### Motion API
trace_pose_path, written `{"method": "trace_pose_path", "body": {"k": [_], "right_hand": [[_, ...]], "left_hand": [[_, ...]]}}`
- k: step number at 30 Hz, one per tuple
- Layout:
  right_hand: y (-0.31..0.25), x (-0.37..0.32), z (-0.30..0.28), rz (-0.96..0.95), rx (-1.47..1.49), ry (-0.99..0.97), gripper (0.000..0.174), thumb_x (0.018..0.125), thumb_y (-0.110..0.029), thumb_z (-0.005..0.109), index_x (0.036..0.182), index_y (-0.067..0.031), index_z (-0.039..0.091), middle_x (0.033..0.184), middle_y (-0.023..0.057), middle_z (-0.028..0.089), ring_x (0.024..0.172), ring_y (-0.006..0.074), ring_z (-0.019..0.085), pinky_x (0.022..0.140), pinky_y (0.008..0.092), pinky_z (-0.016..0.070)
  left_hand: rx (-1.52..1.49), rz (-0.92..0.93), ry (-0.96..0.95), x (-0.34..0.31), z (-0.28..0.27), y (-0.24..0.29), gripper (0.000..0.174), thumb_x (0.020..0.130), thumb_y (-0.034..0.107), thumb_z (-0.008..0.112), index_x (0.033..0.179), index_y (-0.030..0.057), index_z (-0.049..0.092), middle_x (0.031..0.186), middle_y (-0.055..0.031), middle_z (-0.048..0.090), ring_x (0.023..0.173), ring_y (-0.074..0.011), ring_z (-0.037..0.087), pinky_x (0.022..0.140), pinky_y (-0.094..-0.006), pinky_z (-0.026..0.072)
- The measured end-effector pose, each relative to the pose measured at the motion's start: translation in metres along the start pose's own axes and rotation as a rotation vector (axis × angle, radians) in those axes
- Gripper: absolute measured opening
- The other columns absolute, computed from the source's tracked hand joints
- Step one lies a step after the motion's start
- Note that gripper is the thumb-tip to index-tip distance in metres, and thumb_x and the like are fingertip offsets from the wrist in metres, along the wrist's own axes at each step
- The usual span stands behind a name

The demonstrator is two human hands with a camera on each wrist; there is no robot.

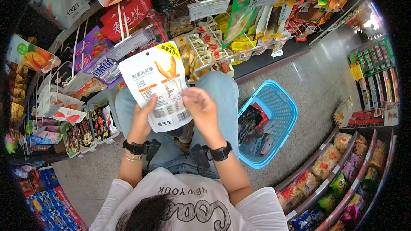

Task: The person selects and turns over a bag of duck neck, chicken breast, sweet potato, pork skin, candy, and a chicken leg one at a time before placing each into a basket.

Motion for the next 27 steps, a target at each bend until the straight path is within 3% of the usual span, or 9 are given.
{"method": "trace_pose_path", "body": {"k": [2,3,7,14,25,27], "right_hand": [[-0.007,0.007,-0.014,-0.113,-0.204,0.13,0.039,0.081,-0.008,0.067,0.117,0.0005,0.053,0.113,0.0114,0.059,0.102,0.0158,0.055,0.089,0.0301,0.043],[-0.011,0.01,-0.012,-0.113,-0.146,0.108,0.041,0.081,-0.009,0.069,0.117,0.0016,0.053,0.112,0.0111,0.06,0.103,0.0153,0.055,0.089,0.0294,0.043],[0.009,0.013,0.001,0.175,0.234,-0.195,0.039,0.081,-0.008,0.069,0.115,0.0044,0.054,0.112,0.0105,0.061,0.1,0.0137,0.057,0.088,0.0276,0.0438],[0.011,0.009,-0.001,0.173,0.237,-0.154,0.036,0.082,-0.007,0.067,0.114,0.0041,0.055,0.11,0.0103,0.062,0.097,0.0128,0.059,0.087,0.0263,0.0448],[0.002,0.006,-0.008,0.103,0.129,-0.027,0.04,0.084,-0.009,0.065,0.118,0.002,0.049,0.106,0.0084,0.062,0.095,0.013,0.058,0.085,0.027,0.045],[-0.005,0.006,-0.01,-0.056,0.044,0.004,0.045,0.084,-0.01,0.065,0.122,0.0016,0.043,0.111,0.0092,0.059,0.098,0.0147,0.057,0.086,0.0285,0.0449]], "left_hand": [[0.0,-0.004,-0.052,-0.001,-0.002,0.0,0.035,0.088,0.016,0.061,0.117,-0.0022,0.054,0.111,-0.0098,0.061,0.097,-0.0162,0.06,0.083,-0.029,0.0478],[-0.017,-0.012,-0.072,-0.001,-0.003,-0.001,0.035,0.088,0.016,0.061,0.117,-0.002,0.054,0.11,-0.0095,0.061,0.097,-0.0159,0.06,0.083,-0.0289,0.0478],[0.001,-0.052,-0.107,-0.001,-0.002,-0.006,0.034,0.088,0.018,0.061,0.116,-0.0016,0.055,0.109,-0.0087,0.062,0.096,-0.0143,0.06,0.083,-0.0282,0.0473],[0.063,-0.023,-0.116,-0.004,0.0,-0.006,0.034,0.088,0.019,0.061,0.115,-0.0015,0.056,0.109,-0.0086,0.062,0.095,-0.0132,0.059,0.083,-0.0274,0.0464],[0.152,0.004,-0.109,-0.009,0.023,0.004,0.038,0.092,0.022,0.057,0.119,-0.0032,0.052,0.115,-0.0096,0.059,0.103,-0.0142,0.055,0.089,-0.0284,0.0427],[0.187,0.031,-0.12,-0.011,0.029,0.001,0.039,0.094,0.025,0.053,0.12,-0.0037,0.051,0.116,-0.0098,0.058,0.103,-0.0141,0.054,0.089,-0.0281,0.0423]]}}
Point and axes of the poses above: each hand's wrist, its own x-axis towards the middle knuckle, its own z-axis out of the palm, y = z × x, the point moved 7 cm from there along x, towards the middle knuckle
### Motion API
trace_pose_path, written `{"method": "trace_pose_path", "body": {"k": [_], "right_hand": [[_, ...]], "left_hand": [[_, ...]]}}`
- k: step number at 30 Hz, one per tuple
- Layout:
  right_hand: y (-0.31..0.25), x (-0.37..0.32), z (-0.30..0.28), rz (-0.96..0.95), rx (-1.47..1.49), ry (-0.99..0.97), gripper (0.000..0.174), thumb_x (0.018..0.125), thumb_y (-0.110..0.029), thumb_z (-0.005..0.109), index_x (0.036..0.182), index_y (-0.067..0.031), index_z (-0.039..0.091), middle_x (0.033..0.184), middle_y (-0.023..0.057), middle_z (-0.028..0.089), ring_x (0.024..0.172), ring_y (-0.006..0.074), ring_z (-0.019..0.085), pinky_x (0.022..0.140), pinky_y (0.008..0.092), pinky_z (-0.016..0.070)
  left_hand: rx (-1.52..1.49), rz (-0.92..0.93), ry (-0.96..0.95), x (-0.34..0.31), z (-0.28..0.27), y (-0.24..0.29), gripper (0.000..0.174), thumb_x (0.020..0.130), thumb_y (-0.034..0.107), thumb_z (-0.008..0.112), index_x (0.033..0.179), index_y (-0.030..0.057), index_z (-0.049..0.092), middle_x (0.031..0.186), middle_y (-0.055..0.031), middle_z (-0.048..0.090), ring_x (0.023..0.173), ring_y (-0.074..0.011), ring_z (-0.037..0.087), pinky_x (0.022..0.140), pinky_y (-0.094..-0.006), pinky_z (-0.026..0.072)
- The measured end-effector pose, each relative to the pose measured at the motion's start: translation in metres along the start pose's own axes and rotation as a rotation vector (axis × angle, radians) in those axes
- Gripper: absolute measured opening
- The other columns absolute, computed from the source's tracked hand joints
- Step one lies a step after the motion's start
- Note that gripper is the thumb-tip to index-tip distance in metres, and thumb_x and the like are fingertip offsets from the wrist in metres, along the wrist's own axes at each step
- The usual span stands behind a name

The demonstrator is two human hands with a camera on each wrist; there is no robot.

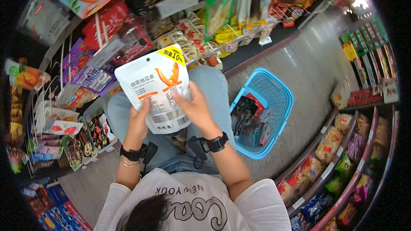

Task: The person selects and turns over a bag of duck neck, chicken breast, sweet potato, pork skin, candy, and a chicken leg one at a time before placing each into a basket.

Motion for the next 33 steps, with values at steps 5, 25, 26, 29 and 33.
{"method": "trace_pose_path", "body": {"k": [5,25,26,29,33], "right_hand": [[-0.012,-0.007,-0.021,-0.203,-0.272,0.101,0.089,0.077,-0.029,0.071,0.135,0.0079,0.015,0.126,0.0229,0.045,0.119,0.0309,0.043,0.1,0.0376,0.0315],[-0.076,-0.095,-0.177,-0.296,-0.012,0.531,0.086,0.078,-0.026,0.071,0.14,0.0004,0.018,0.137,0.0158,0.033,0.124,0.0241,0.035,0.103,0.0354,0.0305],[-0.075,-0.1,-0.187,-0.294,0.022,0.595,0.079,0.08,-0.022,0.069,0.138,0.0009,0.023,0.135,0.0158,0.036,0.121,0.0232,0.039,0.1,0.0346,0.0336],[-0.077,-0.117,-0.212,-0.353,0.071,0.844,0.043,0.088,-0.01,0.058,0.125,0.0043,0.043,0.12,0.0137,0.052,0.108,0.0186,0.051,0.091,0.0305,0.0422],[-0.052,-0.144,-0.27,-0.327,-0.053,1.12,0.031,0.091,-0.011,0.053,0.116,0.0073,0.05,0.108,0.0125,0.059,0.097,0.0164,0.056,0.081,0.0287,0.0454]], "left_hand": [[0.09,-0.008,-0.082,-0.005,0.041,0.0,0.045,0.097,0.032,0.044,0.122,-0.005,0.049,0.118,-0.0102,0.056,0.104,-0.0143,0.053,0.09,-0.028,0.0413],[0.731,0.528,-0.829,-0.007,0.284,-0.059,0.045,0.091,0.015,0.042,0.137,0.0127,0.042,0.145,-0.0177,0.029,0.134,-0.0412,0.021,0.108,-0.0482,0.0177],[0.776,0.522,-0.856,-0.01,0.294,-0.065,0.046,0.091,0.013,0.042,0.137,0.0129,0.042,0.146,-0.017,0.028,0.135,-0.0391,0.019,0.109,-0.0473,0.017],[0.791,0.498,-0.949,-0.013,0.316,-0.096,0.049,0.086,0.008,0.049,0.135,0.0144,0.045,0.148,-0.015,0.024,0.137,-0.0377,0.015,0.109,-0.0489,0.0144],[0.75,0.449,-1.017,-0.014,0.33,-0.121,0.042,0.083,0.007,0.055,0.125,0.0095,0.054,0.145,-0.0158,0.031,0.122,-0.031,0.043,0.099,-0.0425,0.0344]]}}
Point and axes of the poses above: each hand's wrist, its own x-axis towards the middle knuckle, its own z-axis out of the palm, y = z × x, the point moved 7 cm from there along x, towards the middle knuckle
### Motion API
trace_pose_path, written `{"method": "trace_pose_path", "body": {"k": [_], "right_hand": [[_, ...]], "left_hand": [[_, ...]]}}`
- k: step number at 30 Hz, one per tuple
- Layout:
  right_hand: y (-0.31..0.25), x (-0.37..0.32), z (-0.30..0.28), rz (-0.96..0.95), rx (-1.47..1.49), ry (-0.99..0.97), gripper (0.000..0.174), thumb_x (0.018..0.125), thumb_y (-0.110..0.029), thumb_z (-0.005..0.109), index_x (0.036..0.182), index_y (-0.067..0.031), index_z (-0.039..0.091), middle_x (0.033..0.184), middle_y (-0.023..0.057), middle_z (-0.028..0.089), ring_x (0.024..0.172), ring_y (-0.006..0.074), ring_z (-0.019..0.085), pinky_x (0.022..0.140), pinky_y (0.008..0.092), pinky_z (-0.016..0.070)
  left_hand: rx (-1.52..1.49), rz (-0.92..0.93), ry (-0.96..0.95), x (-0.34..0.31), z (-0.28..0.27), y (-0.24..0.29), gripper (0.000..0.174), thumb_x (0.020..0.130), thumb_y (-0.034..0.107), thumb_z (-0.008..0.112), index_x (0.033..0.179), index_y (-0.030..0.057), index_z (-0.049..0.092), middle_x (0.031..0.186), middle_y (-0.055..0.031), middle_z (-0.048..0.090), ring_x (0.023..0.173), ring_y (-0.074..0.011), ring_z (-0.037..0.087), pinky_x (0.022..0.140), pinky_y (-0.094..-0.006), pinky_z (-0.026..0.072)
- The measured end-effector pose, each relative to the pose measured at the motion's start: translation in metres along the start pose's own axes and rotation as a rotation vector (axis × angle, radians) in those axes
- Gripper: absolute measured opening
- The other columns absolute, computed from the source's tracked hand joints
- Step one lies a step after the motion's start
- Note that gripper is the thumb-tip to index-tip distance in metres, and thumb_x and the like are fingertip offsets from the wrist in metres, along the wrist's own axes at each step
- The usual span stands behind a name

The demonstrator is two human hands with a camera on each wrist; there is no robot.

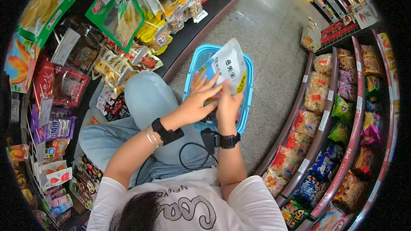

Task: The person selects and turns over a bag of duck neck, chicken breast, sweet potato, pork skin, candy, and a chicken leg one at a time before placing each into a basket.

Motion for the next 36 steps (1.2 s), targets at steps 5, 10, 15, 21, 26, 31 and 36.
{"method": "trace_pose_path", "body": {"k": [5,10,15,21,26,31,36], "right_hand": [[0.047,0.047,-0.063,-0.02,-0.182,0.145,0.024,0.092,-0.012,0.052,0.102,0.0086,0.056,0.093,0.0124,0.064,0.081,0.016,0.06,0.069,0.0299,0.0474],[0.087,0.077,-0.097,-0.133,-0.632,0.251,0.025,0.092,-0.017,0.049,0.102,0.0048,0.057,0.091,0.0176,0.065,0.079,0.0252,0.063,0.07,0.0355,0.0466],[0.122,0.107,-0.121,-0.174,-0.737,0.343,0.026,0.092,-0.016,0.045,0.107,0.0025,0.057,0.094,0.0227,0.063,0.087,0.0388,0.06,0.075,0.0419,0.045],[0.118,0.136,-0.109,-0.295,-0.789,0.362,0.028,0.092,-0.015,0.044,0.11,0.003,0.056,0.098,0.0253,0.061,0.091,0.0422,0.058,0.076,0.0453,0.0441],[0.13,0.159,-0.102,-0.29,-0.893,0.243,0.028,0.092,-0.015,0.043,0.11,0.003,0.055,0.097,0.0255,0.061,0.09,0.042,0.058,0.076,0.0458,0.0441],[0.15,0.15,-0.101,-0.243,-0.787,0.223,0.028,0.093,-0.016,0.043,0.109,0.0029,0.056,0.093,0.0256,0.062,0.087,0.0425,0.058,0.073,0.0457,0.0445],[0.154,0.156,-0.105,-0.236,-0.745,0.325,0.028,0.094,-0.018,0.043,0.109,0.0023,0.055,0.095,0.0256,0.061,0.088,0.0415,0.059,0.073,0.0447,0.0446]], "left_hand": [[-0.259,-0.152,-0.069,0.0,0.001,-0.024,0.032,0.086,0.008,0.054,0.118,0.0067,0.058,0.126,-0.0086,0.055,0.08,-0.0104,0.064,0.072,-0.0259,0.0508],[-0.332,-0.161,-0.01,-0.002,-0.003,-0.036,0.03,0.089,0.012,0.052,0.118,0.0057,0.058,0.114,-0.0081,0.063,0.096,-0.0152,0.062,0.086,-0.0304,0.0475],[-0.373,-0.227,-0.063,-0.003,-0.004,-0.038,0.03,0.09,0.013,0.052,0.118,0.0048,0.058,0.115,-0.0087,0.062,0.102,-0.0167,0.059,0.089,-0.032,0.046],[-0.384,-0.265,-0.073,-0.005,-0.006,-0.04,0.029,0.091,0.014,0.052,0.117,0.0048,0.059,0.114,-0.0095,0.062,0.101,-0.0167,0.06,0.088,-0.0316,0.0462],[-0.388,-0.239,-0.059,-0.004,-0.006,-0.042,0.028,0.091,0.014,0.052,0.117,0.0046,0.059,0.113,-0.0093,0.063,0.1,-0.0165,0.06,0.087,-0.0315,0.0462],[-0.425,-0.313,-0.104,-0.002,-0.005,-0.042,0.029,0.091,0.014,0.052,0.116,0.0031,0.058,0.113,-0.0095,0.063,0.102,-0.0175,0.059,0.087,-0.0318,0.0462],[-0.407,-0.276,-0.069,-0.001,-0.008,-0.045,0.028,0.09,0.013,0.052,0.116,0.0035,0.059,0.112,-0.009,0.063,0.101,-0.0172,0.06,0.086,-0.0316,0.0465]]}}
Point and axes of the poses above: each hand's wrist, its own x-axis towards the middle knuckle, its own z-axis out of the palm, y = z × x, the point moved 7 cm from there along x, towards the middle knuckle
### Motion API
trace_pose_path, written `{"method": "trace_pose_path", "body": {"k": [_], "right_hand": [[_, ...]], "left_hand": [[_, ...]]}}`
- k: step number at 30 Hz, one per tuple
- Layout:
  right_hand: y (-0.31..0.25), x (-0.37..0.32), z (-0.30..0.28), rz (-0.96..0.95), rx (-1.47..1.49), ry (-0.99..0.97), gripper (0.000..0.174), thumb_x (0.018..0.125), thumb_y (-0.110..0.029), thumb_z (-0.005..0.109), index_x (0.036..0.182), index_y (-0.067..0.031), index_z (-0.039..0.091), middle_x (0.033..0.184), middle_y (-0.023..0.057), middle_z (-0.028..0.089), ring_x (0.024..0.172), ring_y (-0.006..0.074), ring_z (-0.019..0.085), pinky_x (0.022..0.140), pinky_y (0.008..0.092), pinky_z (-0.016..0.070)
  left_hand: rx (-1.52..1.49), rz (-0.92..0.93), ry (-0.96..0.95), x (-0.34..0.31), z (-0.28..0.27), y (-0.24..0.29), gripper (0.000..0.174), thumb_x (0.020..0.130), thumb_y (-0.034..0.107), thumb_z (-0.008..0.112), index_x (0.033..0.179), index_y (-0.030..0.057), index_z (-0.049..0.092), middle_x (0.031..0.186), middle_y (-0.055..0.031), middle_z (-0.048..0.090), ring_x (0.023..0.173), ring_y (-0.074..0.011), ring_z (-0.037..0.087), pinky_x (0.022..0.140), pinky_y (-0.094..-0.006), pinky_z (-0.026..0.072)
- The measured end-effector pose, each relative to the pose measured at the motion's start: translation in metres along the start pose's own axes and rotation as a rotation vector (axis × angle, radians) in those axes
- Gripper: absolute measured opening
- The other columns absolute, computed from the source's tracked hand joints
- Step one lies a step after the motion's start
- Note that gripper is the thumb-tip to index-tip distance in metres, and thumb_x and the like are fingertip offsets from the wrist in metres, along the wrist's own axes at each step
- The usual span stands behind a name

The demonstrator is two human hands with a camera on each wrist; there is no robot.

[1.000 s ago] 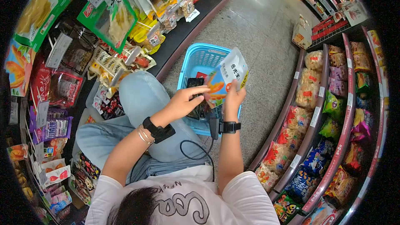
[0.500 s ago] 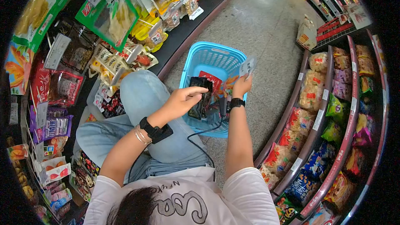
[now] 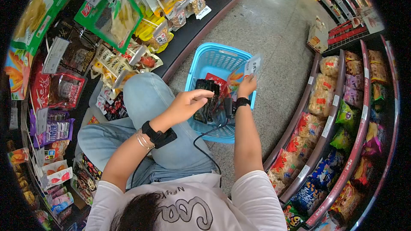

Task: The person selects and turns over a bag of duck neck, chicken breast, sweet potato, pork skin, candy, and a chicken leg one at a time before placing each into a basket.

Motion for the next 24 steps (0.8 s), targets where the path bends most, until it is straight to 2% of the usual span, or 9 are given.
{"method": "trace_pose_path", "body": {"k": [4,7,10,11,14,15,18,22,24], "right_hand": [[-0.022,0.0,-0.006,0.032,0.022,-0.035,0.026,0.094,-0.016,0.044,0.109,0.0021,0.055,0.095,0.0252,0.061,0.088,0.0405,0.059,0.073,0.0443,0.0444],[0.003,-0.002,0.002,-0.209,-0.008,0.024,0.023,0.093,-0.014,0.044,0.104,0.0023,0.057,0.085,0.0219,0.062,0.079,0.0378,0.06,0.068,0.0425,0.0447],[0.032,-0.017,0.007,0.012,0.01,-0.16,0.021,0.093,-0.013,0.045,0.099,0.0023,0.057,0.075,0.0174,0.061,0.068,0.0341,0.059,0.063,0.0397,0.0443],[0.031,-0.025,0.004,-0.016,0.035,-0.158,0.019,0.092,-0.011,0.045,0.095,0.0019,0.058,0.067,0.0151,0.058,0.062,0.0302,0.057,0.059,0.0375,0.0429],[0.028,-0.044,-0.002,-0.047,-0.106,-0.166,0.018,0.09,-0.012,0.047,0.093,0.002,0.058,0.069,0.0185,0.059,0.066,0.0358,0.059,0.061,0.0421,0.0437],[0.049,-0.047,0.003,-0.082,-0.225,-0.119,0.019,0.087,-0.014,0.05,0.092,0.0019,0.058,0.073,0.0221,0.06,0.073,0.0421,0.058,0.065,0.0477,0.0435],[0.061,-0.062,0.007,-0.039,-0.344,-0.234,0.02,0.085,-0.017,0.053,0.09,0.0022,0.058,0.079,0.0245,0.061,0.078,0.0465,0.056,0.07,0.0516,0.0429],[0.068,-0.08,0.001,0.042,-0.411,-0.279,0.02,0.083,-0.016,0.056,0.084,0.0036,0.058,0.079,0.0277,0.06,0.081,0.0469,0.056,0.071,0.0519,0.0434],[0.072,-0.088,-0.001,0.04,-0.474,-0.362,0.018,0.08,-0.013,0.056,0.087,0.0034,0.059,0.08,0.0283,0.059,0.082,0.0462,0.057,0.073,0.0516,0.0437]], "left_hand": [[0.005,-0.003,0.003,0.002,-0.002,-0.001,0.028,0.09,0.013,0.052,0.116,0.0033,0.059,0.111,-0.0086,0.063,0.1,-0.0167,0.06,0.085,-0.031,0.0465],[-0.024,-0.006,-0.005,0.003,0.0,-0.003,0.028,0.09,0.012,0.052,0.116,0.0033,0.059,0.111,-0.0088,0.064,0.1,-0.0167,0.06,0.086,-0.0307,0.0463],[-0.054,-0.013,-0.006,0.002,0.002,-0.004,0.028,0.09,0.012,0.052,0.115,0.0032,0.059,0.11,-0.0091,0.064,0.1,-0.0166,0.06,0.086,-0.0304,0.0461],[-0.055,-0.013,-0.005,0.002,0.002,-0.003,0.028,0.09,0.012,0.052,0.115,0.0031,0.059,0.11,-0.0092,0.064,0.1,-0.0165,0.06,0.086,-0.0304,0.046],[-0.052,-0.016,-0.006,0.002,0.001,-0.002,0.028,0.09,0.011,0.051,0.116,0.0029,0.059,0.11,-0.0096,0.064,0.1,-0.0164,0.06,0.086,-0.0302,0.0459],[-0.047,-0.016,-0.007,0.002,0.001,-0.002,0.028,0.09,0.011,0.051,0.116,0.0029,0.059,0.11,-0.0097,0.064,0.1,-0.0164,0.06,0.086,-0.0302,0.0459],[-0.048,-0.02,-0.017,0.003,0.001,-0.001,0.028,0.09,0.011,0.051,0.116,0.0029,0.059,0.111,-0.0097,0.063,0.101,-0.0165,0.059,0.086,-0.0303,0.0458],[-0.055,-0.011,-0.018,0.002,0.003,-0.001,0.028,0.09,0.011,0.051,0.116,0.0027,0.058,0.111,-0.0098,0.063,0.102,-0.0168,0.059,0.087,-0.0303,0.0457],[-0.054,-0.021,-0.019,0.001,0.004,-0.003,0.029,0.09,0.011,0.051,0.116,0.0026,0.058,0.111,-0.01,0.063,0.102,-0.0169,0.059,0.087,-0.0302,0.0456]]}}
Point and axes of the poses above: each hand's wrist, its own x-axis towards the middle knuckle, its own z-axis out of the palm, y = z × x, the point moved 7 cm from there along x, towards the middle knuckle
